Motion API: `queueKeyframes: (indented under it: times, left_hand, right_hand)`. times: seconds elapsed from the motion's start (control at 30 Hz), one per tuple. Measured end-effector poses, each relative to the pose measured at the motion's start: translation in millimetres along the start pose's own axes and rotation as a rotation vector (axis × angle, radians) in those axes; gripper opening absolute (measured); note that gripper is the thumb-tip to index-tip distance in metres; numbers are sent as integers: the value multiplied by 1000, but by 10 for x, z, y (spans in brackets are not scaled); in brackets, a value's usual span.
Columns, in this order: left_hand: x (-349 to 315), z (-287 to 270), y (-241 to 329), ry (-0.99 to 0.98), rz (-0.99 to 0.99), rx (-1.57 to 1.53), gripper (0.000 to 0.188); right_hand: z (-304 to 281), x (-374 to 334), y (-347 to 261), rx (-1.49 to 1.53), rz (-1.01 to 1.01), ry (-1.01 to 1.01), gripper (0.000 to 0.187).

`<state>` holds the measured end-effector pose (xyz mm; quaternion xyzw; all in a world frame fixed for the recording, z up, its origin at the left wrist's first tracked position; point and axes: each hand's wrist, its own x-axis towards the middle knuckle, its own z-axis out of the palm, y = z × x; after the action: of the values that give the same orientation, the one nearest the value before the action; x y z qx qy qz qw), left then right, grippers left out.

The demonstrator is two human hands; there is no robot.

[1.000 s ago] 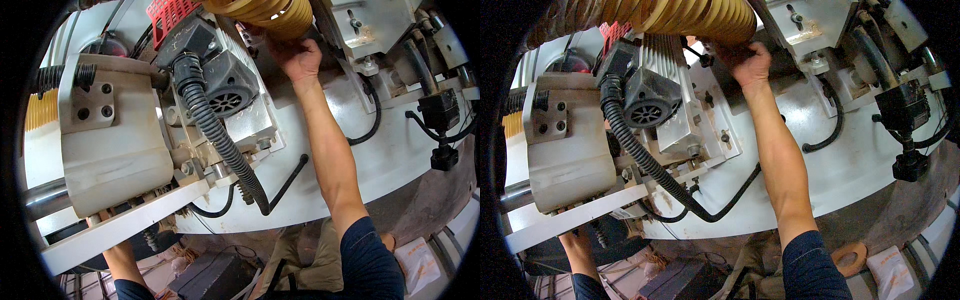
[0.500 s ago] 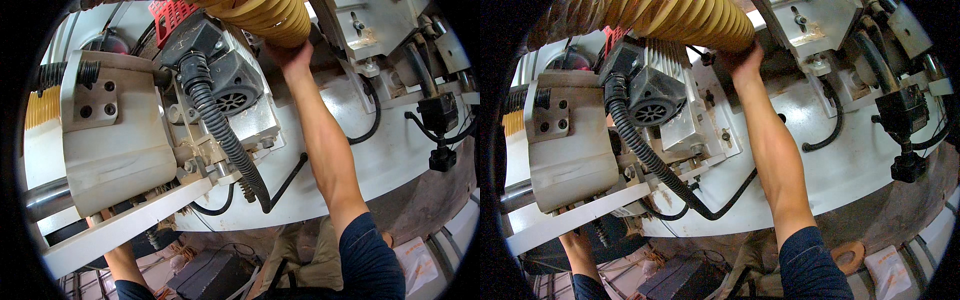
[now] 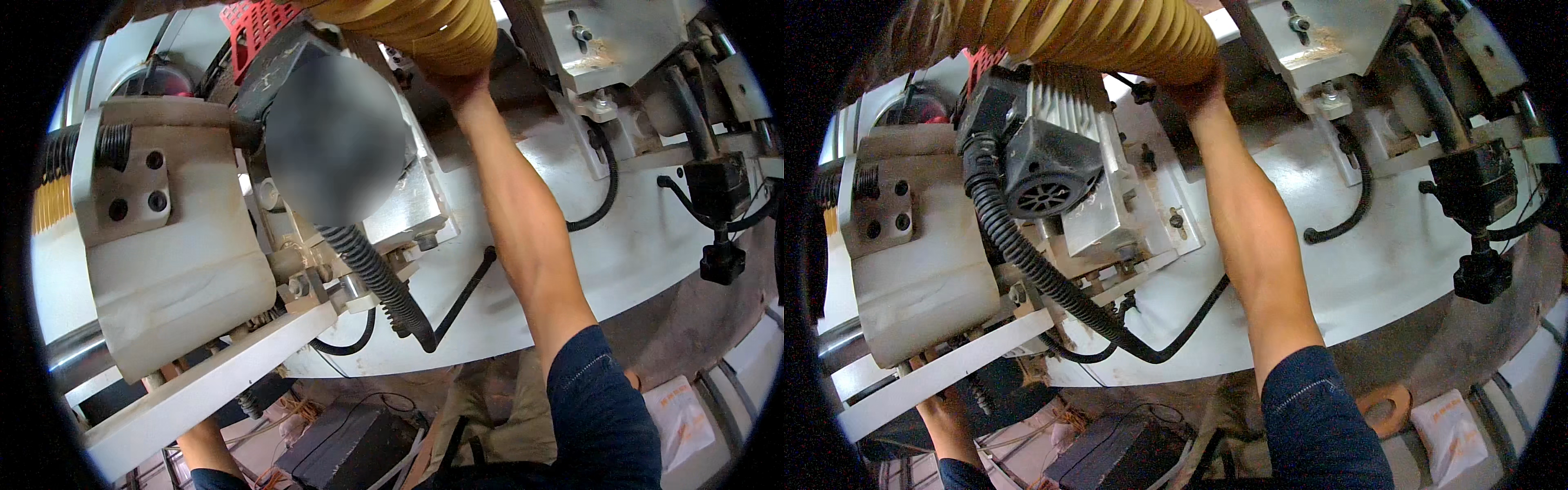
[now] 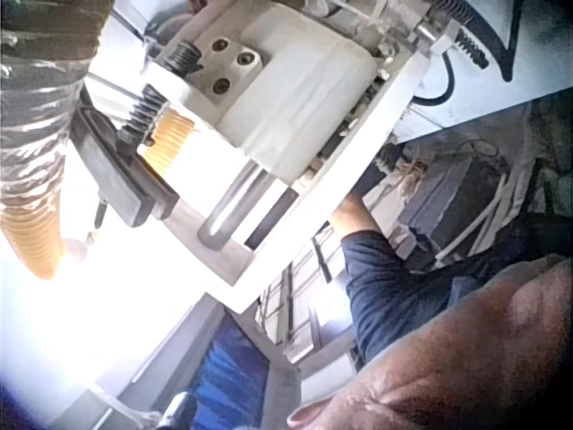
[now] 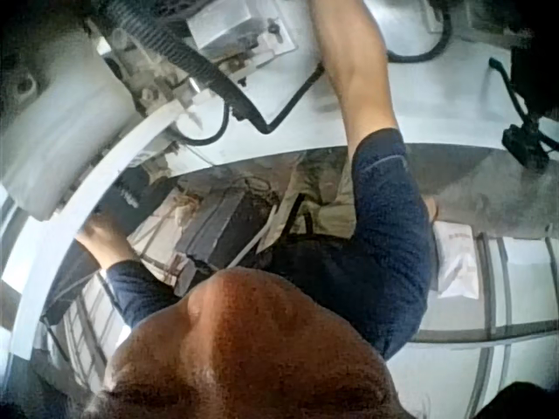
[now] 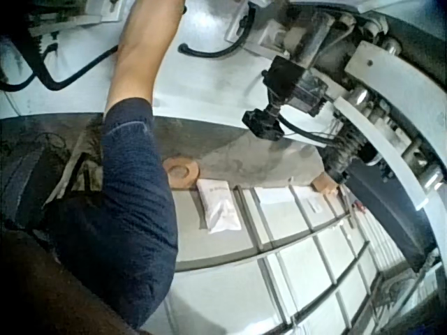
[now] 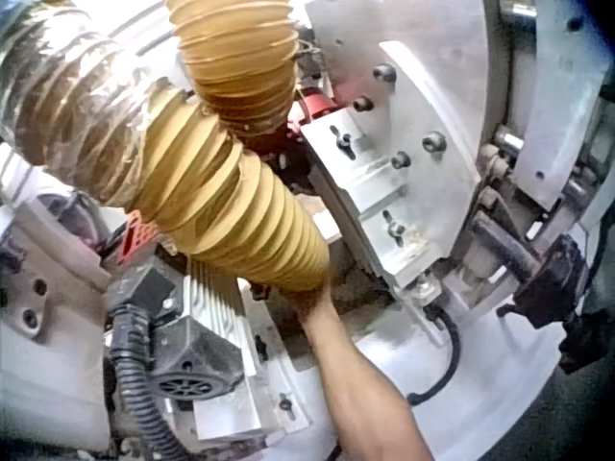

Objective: The person detaches and clears several large sawdust extraction hoses from a woodworking machine, manually shaking out debris and using a handheld blower to clean the interior components.

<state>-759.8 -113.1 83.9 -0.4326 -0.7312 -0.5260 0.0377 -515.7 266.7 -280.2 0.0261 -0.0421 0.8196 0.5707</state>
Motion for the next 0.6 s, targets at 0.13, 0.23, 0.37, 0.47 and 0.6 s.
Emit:
queueKeyframes:
  times: [0.13,0.23,0.37,0.47,0.6]
  left_hand:
    - [14,-25,16,9,-1,15,41]
    - [18,-43,-21,12,-6,25,41]
    - [79,36,6,-3,4,7,40]
    - [65,-43,29,10,0,29,39]
    - [118,35,-1,-7,-4,0,38]
  right_hand:
    - [47,-34,151,-87,-12,37,61]
    - [190,-140,155,17,96,165,58]
    - [-14,-3,-17,509,237,-170,53]
    - [208,-70,123,24,25,164,44]
    - [32,-82,-104,-41,3,293,42]
